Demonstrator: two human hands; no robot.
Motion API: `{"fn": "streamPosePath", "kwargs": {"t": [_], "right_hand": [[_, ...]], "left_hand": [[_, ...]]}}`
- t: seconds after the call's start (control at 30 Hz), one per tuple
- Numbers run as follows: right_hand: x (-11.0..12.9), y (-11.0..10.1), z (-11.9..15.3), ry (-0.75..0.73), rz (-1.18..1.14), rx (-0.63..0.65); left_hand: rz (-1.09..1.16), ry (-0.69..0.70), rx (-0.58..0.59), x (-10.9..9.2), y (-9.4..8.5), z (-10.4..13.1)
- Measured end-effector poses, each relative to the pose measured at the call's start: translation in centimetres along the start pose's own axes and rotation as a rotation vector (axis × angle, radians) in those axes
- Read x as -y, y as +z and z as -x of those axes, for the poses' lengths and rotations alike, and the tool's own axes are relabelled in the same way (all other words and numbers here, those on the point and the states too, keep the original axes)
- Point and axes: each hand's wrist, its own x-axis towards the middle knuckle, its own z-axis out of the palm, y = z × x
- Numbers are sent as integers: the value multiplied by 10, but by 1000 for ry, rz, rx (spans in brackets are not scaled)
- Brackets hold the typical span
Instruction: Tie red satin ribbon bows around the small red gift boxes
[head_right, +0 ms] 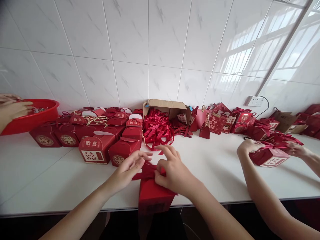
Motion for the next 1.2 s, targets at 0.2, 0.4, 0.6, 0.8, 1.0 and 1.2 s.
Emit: {"fn": "streamPosePath", "kwargs": {"t": [0.2, 0.4, 0.6, 0.8, 1.0, 1.2], "right_hand": [[-92, -52, 13, 284, 274, 11], [-150, -87, 22, 655, 483, -618], [-126, 2, 3, 282, 159, -252], [-117, 81, -18, 211, 33, -99], [-110, 78, -7, 255, -6, -123], [-94, 47, 16, 330, -71, -253]], "left_hand": [[-4, -5, -3, -1, -21, 16], [-232, 69, -267, 1, -40, 22], [-802, 387, -621, 34, -62, 6], [-1118, 292, -679, 60, -63, -1], [-1022, 355, -506, 57, -64, 8], [-785, 340, -105, 35, -52, 30]]}}
